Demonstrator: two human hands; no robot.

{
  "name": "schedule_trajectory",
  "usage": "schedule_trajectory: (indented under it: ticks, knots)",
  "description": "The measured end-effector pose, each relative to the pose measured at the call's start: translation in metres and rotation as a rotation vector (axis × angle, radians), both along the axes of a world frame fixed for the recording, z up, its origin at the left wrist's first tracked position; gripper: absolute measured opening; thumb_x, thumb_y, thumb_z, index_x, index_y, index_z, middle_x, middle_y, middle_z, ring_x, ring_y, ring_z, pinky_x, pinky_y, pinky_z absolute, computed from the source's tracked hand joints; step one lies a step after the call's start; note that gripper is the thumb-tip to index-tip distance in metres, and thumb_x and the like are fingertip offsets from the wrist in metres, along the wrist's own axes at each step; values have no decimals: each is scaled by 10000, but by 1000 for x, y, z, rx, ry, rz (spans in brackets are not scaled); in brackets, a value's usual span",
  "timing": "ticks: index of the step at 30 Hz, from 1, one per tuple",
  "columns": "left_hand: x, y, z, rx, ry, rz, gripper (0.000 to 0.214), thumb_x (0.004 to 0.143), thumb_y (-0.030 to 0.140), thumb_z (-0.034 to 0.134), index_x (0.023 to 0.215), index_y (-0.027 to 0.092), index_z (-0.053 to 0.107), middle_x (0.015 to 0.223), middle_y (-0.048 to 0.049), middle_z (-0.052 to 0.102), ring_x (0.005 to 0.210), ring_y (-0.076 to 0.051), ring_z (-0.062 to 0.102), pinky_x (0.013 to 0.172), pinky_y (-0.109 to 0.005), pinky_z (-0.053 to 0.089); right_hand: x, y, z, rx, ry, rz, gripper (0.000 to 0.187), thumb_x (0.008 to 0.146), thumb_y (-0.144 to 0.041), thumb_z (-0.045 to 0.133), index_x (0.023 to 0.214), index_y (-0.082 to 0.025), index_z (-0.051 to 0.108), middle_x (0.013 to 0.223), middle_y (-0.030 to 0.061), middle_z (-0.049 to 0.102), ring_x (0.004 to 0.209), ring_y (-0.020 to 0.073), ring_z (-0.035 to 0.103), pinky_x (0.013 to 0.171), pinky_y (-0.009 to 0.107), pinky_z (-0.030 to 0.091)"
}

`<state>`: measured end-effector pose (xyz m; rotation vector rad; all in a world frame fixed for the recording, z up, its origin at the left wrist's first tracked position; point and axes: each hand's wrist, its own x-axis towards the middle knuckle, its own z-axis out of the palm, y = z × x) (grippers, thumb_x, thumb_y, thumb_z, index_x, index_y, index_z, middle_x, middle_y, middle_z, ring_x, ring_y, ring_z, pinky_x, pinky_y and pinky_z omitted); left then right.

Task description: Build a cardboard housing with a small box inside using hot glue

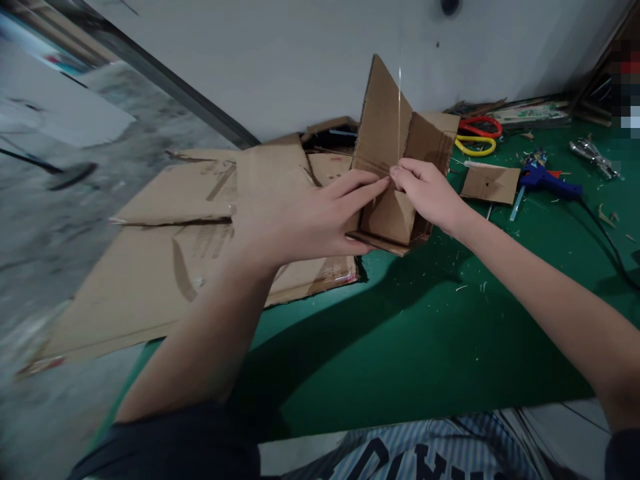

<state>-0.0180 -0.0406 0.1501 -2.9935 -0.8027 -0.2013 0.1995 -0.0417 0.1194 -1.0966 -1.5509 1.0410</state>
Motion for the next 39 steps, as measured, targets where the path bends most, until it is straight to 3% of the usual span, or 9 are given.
schedule_trajectory:
  ticks: [9,15,20,27,33,36,39]
  knots:
    - [2,-8,1,-31,19,18,875,946,443,688,1659,210,238,1564,-208,470,1284,-399,655,968,-469,612,-1,-2,-3,-143,141,-28,380,1011,-260,524,650,-224,410,693,-25,396,698,147,391,682,297,326]
    - [2,-6,-1,-16,34,-2,963,975,453,660,1706,259,64,1670,-224,352,1268,-398,664,948,-458,619,-1,2,-11,-250,303,-42,329,984,-350,550,698,-230,440,731,-13,469,726,153,485,660,283,381]
    - [2,-4,-4,-25,22,-4,998,972,494,659,1714,273,29,1720,-222,288,1271,-397,663,947,-453,615,1,5,-14,-215,295,-85,341,960,-409,572,724,-242,391,716,-28,412,677,140,454,636,279,398]
    - [9,-11,-6,21,6,13,1042,962,503,677,1719,256,5,1731,-232,279,1225,-378,697,894,-403,620,-2,9,-17,-230,322,-33,294,952,-441,563,777,-258,413,743,0,502,746,190,562,664,326,487]
    - [7,-19,-4,121,62,2,961,986,458,665,1711,198,89,1622,-261,438,1254,-395,685,849,-386,642,-2,1,-22,-222,279,26,346,901,-500,644,759,-252,448,757,-4,531,780,184,554,698,321,471]
    - [1,-22,-6,166,56,-35,937,1021,419,612,1709,178,24,1574,-275,481,1306,-409,652,863,-410,656,-2,-5,-21,-161,200,75,404,898,-587,646,770,-248,468,787,-10,551,819,183,548,760,331,477]
    - [-2,-20,-10,186,-5,-79,903,1049,332,547,1703,174,-56,1590,-277,463,1386,-415,593,976,-478,641,1,-8,-18,-61,114,148,460,903,-683,615,818,-248,494,851,-2,593,889,202,571,843,364,487]
